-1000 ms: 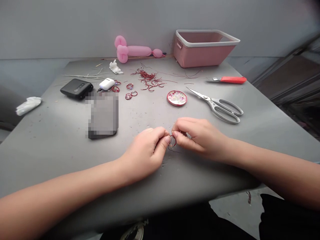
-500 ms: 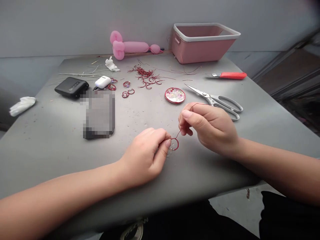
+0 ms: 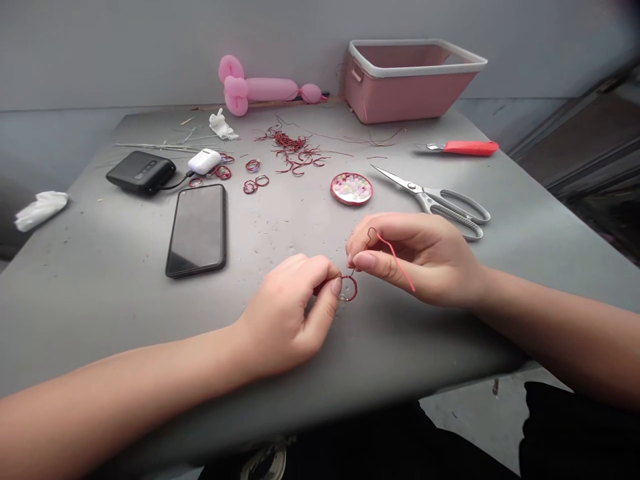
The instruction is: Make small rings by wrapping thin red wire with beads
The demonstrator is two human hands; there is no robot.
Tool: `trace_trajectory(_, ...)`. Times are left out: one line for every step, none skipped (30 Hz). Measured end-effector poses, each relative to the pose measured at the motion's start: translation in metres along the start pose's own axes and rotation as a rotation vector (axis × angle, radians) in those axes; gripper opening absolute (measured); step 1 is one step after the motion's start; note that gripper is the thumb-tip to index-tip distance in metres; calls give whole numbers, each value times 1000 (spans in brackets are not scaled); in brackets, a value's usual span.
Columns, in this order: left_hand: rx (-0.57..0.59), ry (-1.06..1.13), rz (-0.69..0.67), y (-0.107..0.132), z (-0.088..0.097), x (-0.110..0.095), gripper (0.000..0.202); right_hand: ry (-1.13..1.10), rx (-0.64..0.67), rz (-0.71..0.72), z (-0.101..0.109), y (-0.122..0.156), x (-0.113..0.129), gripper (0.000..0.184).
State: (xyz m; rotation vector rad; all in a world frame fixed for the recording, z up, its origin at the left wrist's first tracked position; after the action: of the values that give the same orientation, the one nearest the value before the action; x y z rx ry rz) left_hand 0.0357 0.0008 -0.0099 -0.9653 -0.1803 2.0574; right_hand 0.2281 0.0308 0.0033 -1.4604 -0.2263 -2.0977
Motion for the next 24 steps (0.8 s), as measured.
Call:
trace_trajectory(-4, -3, 1, 0, 0, 0, 16, 16, 16, 17, 1, -1, -1, 11)
trace_trajectory(-6, -6, 3, 0, 0, 0, 17, 45, 31, 34, 1, -1, -2, 11)
trace_trajectory(-10, -8, 5, 0, 0, -1, 17, 84, 44, 51, 2, -2, -3, 13)
trace_trajectory(-10, -8, 8, 0, 0, -1, 18, 127, 57, 71, 3, -3, -4, 15)
trace_trajectory(-7, -3, 12, 0, 1, -1, 18, 170, 75, 95, 3, -4, -6, 18)
trace_trajectory(1, 12, 19, -1, 1, -1, 18, 211, 95, 119, 4, -4, -7, 21)
trace_trajectory(17, 40, 34, -1, 1, -1, 18, 244, 118, 146, 4, -5, -8, 22)
trace_trajectory(40, 80, 58, -1, 2, -1, 18, 268, 143, 175, 4, -5, -9, 23)
trace_trajectory(66, 127, 90, -1, 2, -2, 19, 285, 163, 205, 4, -5, -10, 22)
trace_trajectory(92, 175, 127, -2, 3, -2, 19, 297, 179, 237, 4, -5, -11, 20)
trace_trajectory(114, 218, 164, -2, 3, -2, 20, 306, 186, 272, 4, -5, -11, 18)
trace_trajectory(135, 255, 199, -3, 4, -3, 20, 321, 179, 314, 3, -4, -10, 16)
trace_trajectory(151, 282, 226, -4, 4, -3, 20, 352, 163, 359, 3, -3, -10, 15)
trace_trajectory(165, 301, 244, -4, 5, -3, 20, 404, 141, 406, 2, -2, -9, 15)
trace_trajectory(179, 311, 252, -5, 5, -3, 19, 470, 117, 452, 1, -1, -9, 16)
trace_trajectory(191, 312, 251, -5, 4, -3, 19, 542, 92, 490, 0, 1, -8, 18)
trace_trajectory(201, 301, 244, -5, 4, -3, 19, 607, 68, 513, -2, 2, -7, 20)
trace_trajectory(204, 281, 233, -5, 4, -3, 19, 650, 47, 518, -3, 3, -6, 22)
trace_trajectory(201, 255, 220, -5, 4, -3, 19, 661, 32, 497, -4, 4, -5, 23)
trace_trajectory(190, 227, 204, -5, 3, -3, 20, 640, 25, 447, -6, 4, -4, 23)
trace_trajectory(171, 199, 182, -5, 3, -3, 21, 592, 31, 365, -7, 4, -2, 24)
trace_trajectory(145, 169, 156, -4, 2, -3, 22, 525, 54, 256, -7, 4, 0, 25)
trace_trajectory(119, 138, 121, -4, 2, -3, 24, 447, 93, 123, -8, 3, 1, 27)
trace_trajectory(96, 101, 81, -3, 1, -4, 25, 366, 141, -19, -8, 2, 2, 29)
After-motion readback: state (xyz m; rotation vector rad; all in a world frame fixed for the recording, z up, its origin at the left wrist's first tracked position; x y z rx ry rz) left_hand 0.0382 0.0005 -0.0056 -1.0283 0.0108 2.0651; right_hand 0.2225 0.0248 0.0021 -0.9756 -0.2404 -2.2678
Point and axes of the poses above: each hand's wrist, its own y-axis away from the middle knuckle, its own z-axis out of the back of the hand, x = y × z, the point moved 1 cm from there along -y, towards the middle knuckle, and after that the axes turned 9 degrees about -z, right-handed, at the moved point
